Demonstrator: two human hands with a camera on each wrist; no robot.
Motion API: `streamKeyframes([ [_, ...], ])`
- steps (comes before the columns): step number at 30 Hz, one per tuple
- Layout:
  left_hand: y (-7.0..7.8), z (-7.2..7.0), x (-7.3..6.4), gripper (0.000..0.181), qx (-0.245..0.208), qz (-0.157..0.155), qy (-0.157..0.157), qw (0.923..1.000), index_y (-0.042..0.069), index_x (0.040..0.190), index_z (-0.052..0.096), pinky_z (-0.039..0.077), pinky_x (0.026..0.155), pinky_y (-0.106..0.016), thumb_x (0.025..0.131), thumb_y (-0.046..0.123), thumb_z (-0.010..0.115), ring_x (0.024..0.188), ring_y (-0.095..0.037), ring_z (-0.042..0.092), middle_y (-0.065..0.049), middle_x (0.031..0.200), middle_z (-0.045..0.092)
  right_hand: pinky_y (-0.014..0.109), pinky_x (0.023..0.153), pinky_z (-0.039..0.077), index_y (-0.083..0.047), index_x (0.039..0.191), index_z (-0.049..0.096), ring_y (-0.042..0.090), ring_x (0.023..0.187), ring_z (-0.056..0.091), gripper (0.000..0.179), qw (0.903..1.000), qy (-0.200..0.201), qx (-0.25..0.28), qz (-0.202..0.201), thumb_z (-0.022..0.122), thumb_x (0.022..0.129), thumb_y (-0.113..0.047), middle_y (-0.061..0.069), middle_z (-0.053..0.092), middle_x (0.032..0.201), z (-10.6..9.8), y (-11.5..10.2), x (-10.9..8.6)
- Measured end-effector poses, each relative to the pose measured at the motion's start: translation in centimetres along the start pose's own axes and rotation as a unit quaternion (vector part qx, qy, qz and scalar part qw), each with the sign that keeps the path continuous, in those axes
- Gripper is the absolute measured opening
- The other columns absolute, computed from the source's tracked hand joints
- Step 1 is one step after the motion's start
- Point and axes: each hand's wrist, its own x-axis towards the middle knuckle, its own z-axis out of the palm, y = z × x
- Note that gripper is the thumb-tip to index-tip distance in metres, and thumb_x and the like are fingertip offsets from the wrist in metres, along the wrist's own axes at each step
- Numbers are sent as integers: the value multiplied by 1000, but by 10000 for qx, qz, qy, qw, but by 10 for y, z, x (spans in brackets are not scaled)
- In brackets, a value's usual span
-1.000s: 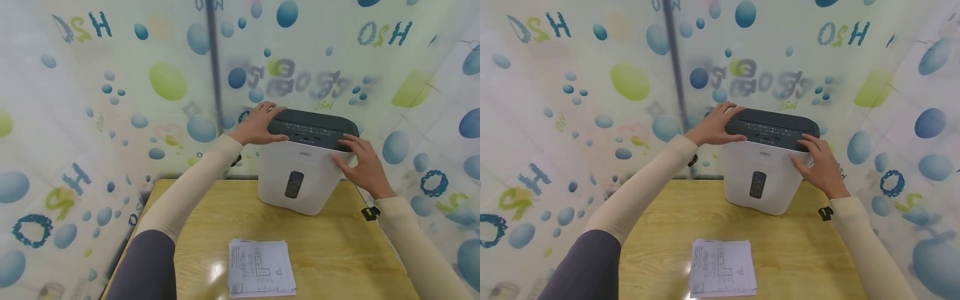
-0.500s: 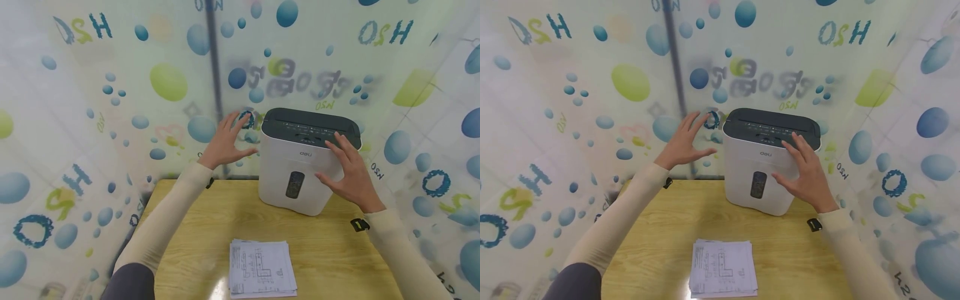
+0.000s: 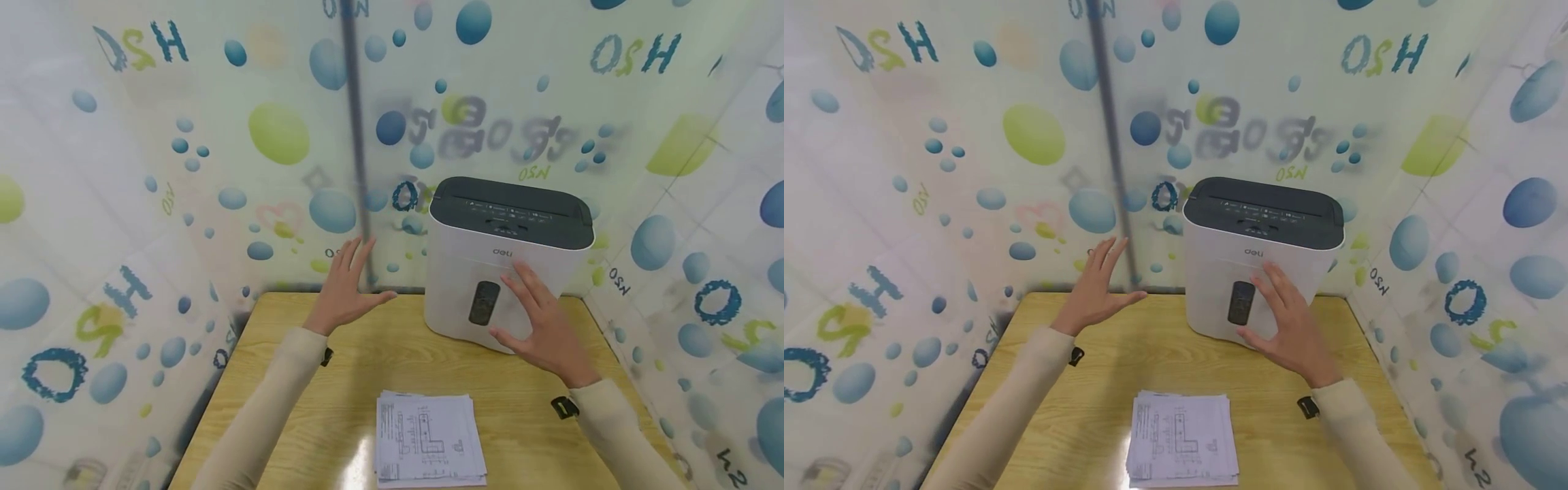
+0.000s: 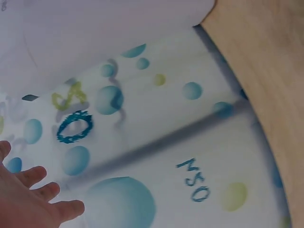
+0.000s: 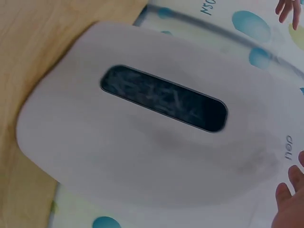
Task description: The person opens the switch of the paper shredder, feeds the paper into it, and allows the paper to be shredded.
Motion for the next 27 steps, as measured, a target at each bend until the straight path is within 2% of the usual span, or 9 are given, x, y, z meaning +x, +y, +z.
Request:
streamKeyframes([
  [4, -9, 15, -22, 110, -130, -243, -108, 9996, 39, 165, 5, 23, 124, -64, 83, 71, 71, 160, -36, 9, -7, 173, 12, 48, 125, 32, -19, 160, 37, 32, 156, 29, 104, 9995, -198, 97, 210, 88, 74, -48, 13, 29, 169, 15, -5, -14],
  [9, -17, 35, -51, 110, -303, -435, -177, 9984, 35, 165, 7, 25, 121, -67, 83, 71, 71, 160, -37, 10, -10, 173, 14, 62, 115, 38, -20, 162, 32, 35, 155, 29, 108, 9966, -502, 454, 465, 90, 74, -43, 15, 26, 169, 35, -3, -32],
  [15, -21, 54, -83, 112, -566, -684, -344, 9955, 34, 166, 9, 27, 121, -65, 82, 71, 73, 160, -36, 11, -9, 173, 14, 65, 111, 40, -20, 162, 31, 36, 153, 32, 109, 9924, -774, 549, 788, 89, 74, -49, 15, 28, 169, 61, 1, -59],
  [21, -22, 72, -112, 113, -972, -904, -671, 9889, 36, 165, 8, 36, 116, -65, 80, 70, 75, 161, -32, 9, -5, 173, 11, 65, 112, 39, -22, 162, 31, 39, 152, 33, 108, 9861, -1045, 709, 1082, 86, 76, -56, 15, 29, 168, 85, -2, -86],
  [27, -17, 92, -139, 112, -1180, -1049, -810, 9841, 37, 165, 12, 45, 109, -62, 79, 68, 78, 159, -33, 16, -5, 173, 15, 64, 112, 40, -19, 162, 32, 38, 152, 33, 109, 9785, -1328, 945, 1263, 83, 77, -63, 10, 26, 170, 107, -13, -103],
])
